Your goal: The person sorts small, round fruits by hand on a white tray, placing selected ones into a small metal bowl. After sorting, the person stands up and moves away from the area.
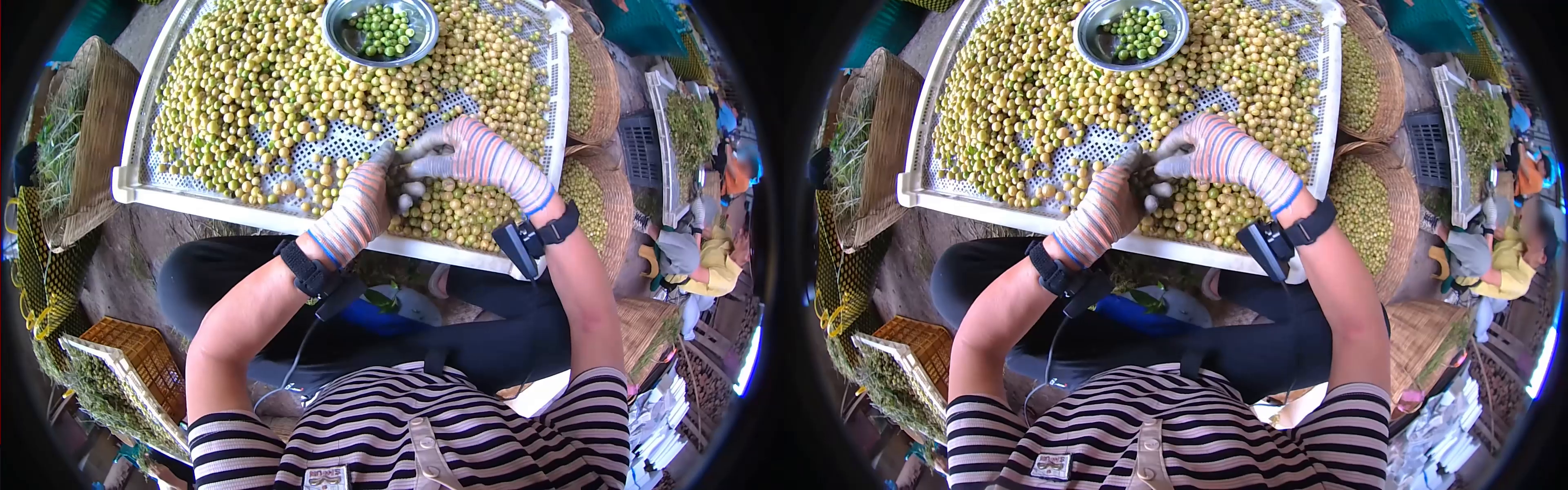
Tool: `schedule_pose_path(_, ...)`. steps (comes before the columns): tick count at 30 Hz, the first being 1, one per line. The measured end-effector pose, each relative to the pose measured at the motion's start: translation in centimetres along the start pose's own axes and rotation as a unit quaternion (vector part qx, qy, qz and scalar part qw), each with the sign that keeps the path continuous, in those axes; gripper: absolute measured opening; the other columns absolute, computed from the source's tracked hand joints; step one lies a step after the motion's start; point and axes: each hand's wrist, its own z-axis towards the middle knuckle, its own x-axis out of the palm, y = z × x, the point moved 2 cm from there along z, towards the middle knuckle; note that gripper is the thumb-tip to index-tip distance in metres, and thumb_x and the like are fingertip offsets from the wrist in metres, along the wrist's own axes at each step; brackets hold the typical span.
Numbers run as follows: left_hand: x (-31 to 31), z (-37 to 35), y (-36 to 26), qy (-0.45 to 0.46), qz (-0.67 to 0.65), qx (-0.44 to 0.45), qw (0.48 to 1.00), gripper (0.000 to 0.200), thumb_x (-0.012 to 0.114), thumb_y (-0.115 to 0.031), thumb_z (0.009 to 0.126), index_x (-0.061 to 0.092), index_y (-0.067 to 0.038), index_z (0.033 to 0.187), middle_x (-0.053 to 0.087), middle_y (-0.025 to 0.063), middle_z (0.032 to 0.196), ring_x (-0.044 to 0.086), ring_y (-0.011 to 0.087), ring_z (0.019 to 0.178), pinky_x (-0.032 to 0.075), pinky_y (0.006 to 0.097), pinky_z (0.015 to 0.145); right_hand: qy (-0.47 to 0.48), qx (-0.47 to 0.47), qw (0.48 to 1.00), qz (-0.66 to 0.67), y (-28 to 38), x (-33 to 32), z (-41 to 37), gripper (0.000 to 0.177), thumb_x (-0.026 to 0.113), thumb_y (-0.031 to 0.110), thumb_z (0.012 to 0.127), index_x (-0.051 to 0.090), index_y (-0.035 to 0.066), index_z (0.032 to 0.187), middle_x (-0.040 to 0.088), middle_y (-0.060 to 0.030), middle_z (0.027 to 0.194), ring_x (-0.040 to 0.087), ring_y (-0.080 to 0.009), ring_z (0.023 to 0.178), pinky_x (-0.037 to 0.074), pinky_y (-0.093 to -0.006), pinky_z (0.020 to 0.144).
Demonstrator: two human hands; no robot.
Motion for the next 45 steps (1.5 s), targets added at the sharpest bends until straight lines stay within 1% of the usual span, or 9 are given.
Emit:
schedule_pose_path(3,-0.4,0.2,0.1,0.042,0.005,-0.002,0.999,0.036,0.043,-0.04,0.095,0.057,-0.007,0.1,0.056,-0.0001,0.077,0.05,0.011,0.062,0.037,0.0214,0.05,-0.21,-0.048,0.957,-0.194,-0.3,-1.4,1.3,0.023,0.066,0.026,0.076,0.067,0.009,0.091,0.067,-0.0127,0.083,0.064,-0.0274,0.073,0.051,-0.0373,0.067)
schedule_pose_path(10,-0.1,0.2,-0.6,-0.048,0.145,0.159,0.975,0.031,0.054,-0.022,0.091,0.055,-0.01,0.119,0.053,-0.0042,0.064,0.045,0.0059,0.05,0.034,0.0169,0.045,-0.21,0.04,0.92,-0.329,-0.5,0.6,3.3,0.017,0.059,0.024,0.08,0.065,0.008,0.082,0.064,-0.0167,0.077,0.061,-0.0353,0.073,0.049,-0.0444,0.067)
schedule_pose_path(14,0.4,1.9,-0.5,-0.02,0.521,0.461,0.718,0.041,0.057,-0.02,0.086,0.049,-0.008,0.125,0.063,0.0224,0.094,0.062,0.0352,0.084,0.049,0.0406,0.071,-0.164,0.094,0.982,0.02,-1.3,1.7,1.3,0.02,0.057,0.022,0.08,0.065,0.006,0.087,0.061,-0.014,0.065,0.062,-0.0242,0.063,0.05,-0.0382,0.062)
schedule_pose_path(21,2.4,-0.6,-0.7,-0.059,0.783,0.254,0.565,0.036,0.055,-0.023,0.087,0.053,-0.009,0.12,0.064,0.0202,0.088,0.063,0.0345,0.08,0.05,0.0407,0.07,-0.221,0.028,0.941,0.256,-0.8,2.2,-2.8,0.01,0.063,0.011,0.08,0.063,0.001,0.082,0.06,-0.0067,0.066,0.052,-0.0076,0.063,0.046,-0.0256,0.059)
schedule_pose_path(23,1.7,-0.3,-0.5,-0.051,0.797,0.237,0.554,0.037,0.056,-0.023,0.087,0.053,-0.008,0.12,0.064,0.0204,0.087,0.063,0.034,0.081,0.05,0.0402,0.07,-0.298,-0.014,0.953,-0.051,-1.8,-0.7,-2.7,0.009,0.059,0.013,0.081,0.062,0.006,0.084,0.062,-0.0098,0.073,0.059,-0.0211,0.066,0.048,-0.0345,0.063)
schedule_pose_path(30,1.9,0.0,0.4,-0.013,0.705,0.276,0.653,0.039,0.056,-0.018,0.088,0.05,-0.01,0.126,0.063,0.0205,0.103,0.063,0.0282,0.095,0.049,0.0346,0.079,-0.418,-0.027,0.852,-0.313,-7.2,-9.1,-0.1,0.01,0.056,0.016,0.082,0.061,0.007,0.084,0.062,-0.0152,0.085,0.06,-0.0316,0.076,0.048,-0.0401,0.071)
schedule_pose_path(32,0.5,1.2,1.1,0.012,0.638,0.355,0.683,0.037,0.055,-0.023,0.088,0.053,-0.008,0.122,0.066,0.0184,0.088,0.063,0.0348,0.082,0.049,0.0416,0.073,-0.152,0.28,0.878,-0.358,-9.9,-7.9,2.3,0.012,0.056,0.017,0.083,0.06,0.005,0.083,0.061,-0.0169,0.086,0.059,-0.0323,0.077,0.047,-0.041,0.073)
schedule_pose_path(33,0.4,1.6,1.0,0.029,0.617,0.284,0.733,0.037,0.055,-0.02,0.091,0.051,-0.005,0.125,0.064,0.0042,0.087,0.057,0.0117,0.069,0.049,0.0262,0.066,-0.151,0.207,0.915,-0.312,-6.2,-6.5,0.1,0.015,0.055,0.017,0.084,0.059,0.003,0.081,0.06,-0.018,0.087,0.058,-0.0317,0.077,0.048,-0.0395,0.076)
schedule_pose_path(45,2.3,-0.9,-1.3,0.031,0.351,0.15,0.924,0.029,0.053,-0.018,0.091,0.057,-0.001,0.114,0.053,-0.0031,0.066,0.042,0.0054,0.05,0.034,0.0205,0.043,0.008,-0.091,0.98,-0.179,-0.5,1.3,-8.7,0.011,0.059,0.016,0.076,0.066,0.01,0.082,0.065,-0.0114,0.082,0.063,-0.0306,0.081,0.049,-0.0395,0.075)
